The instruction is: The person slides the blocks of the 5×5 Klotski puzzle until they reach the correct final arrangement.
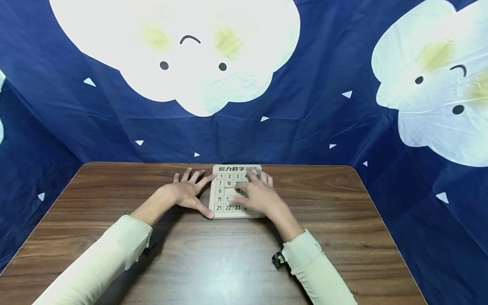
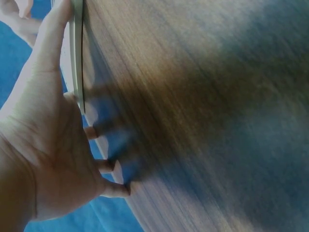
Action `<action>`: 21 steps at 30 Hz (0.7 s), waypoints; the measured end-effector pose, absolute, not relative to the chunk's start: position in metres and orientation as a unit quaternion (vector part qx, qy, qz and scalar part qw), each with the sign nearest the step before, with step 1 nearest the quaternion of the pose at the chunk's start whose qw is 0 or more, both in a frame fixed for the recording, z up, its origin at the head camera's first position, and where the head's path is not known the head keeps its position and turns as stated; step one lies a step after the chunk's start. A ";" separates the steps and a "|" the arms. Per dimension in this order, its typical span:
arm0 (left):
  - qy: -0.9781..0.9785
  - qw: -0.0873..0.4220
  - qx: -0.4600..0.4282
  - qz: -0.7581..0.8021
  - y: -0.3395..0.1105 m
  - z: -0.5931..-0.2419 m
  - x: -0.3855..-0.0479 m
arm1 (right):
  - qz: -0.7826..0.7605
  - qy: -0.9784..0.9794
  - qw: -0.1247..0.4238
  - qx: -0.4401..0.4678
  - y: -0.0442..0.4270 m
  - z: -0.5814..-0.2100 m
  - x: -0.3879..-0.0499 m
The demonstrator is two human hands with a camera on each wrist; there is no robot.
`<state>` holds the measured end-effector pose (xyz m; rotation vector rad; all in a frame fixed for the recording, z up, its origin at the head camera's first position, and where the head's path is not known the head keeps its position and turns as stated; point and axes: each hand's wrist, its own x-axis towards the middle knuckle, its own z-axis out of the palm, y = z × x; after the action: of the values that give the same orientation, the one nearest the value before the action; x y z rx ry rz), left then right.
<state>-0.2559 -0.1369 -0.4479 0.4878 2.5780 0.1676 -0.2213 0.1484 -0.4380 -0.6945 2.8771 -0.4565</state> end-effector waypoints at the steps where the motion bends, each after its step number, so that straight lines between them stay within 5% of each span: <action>1: 0.949 0.254 0.178 0.061 -0.137 -0.448 -0.256 | -0.154 0.957 0.079 -0.235 0.145 -0.439 -0.223; 9: 0.948 0.254 0.182 0.065 -0.136 -0.448 -0.256 | -0.155 0.950 0.122 -0.241 0.139 -0.437 -0.217; 21: 0.948 0.255 0.180 0.061 -0.137 -0.447 -0.257 | -0.154 0.959 0.103 -0.215 0.141 -0.446 -0.224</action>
<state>-0.2569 -0.1372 -0.4474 0.4883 2.5748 0.1665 -0.2239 0.1415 -0.4463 -0.6334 2.8301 -0.4547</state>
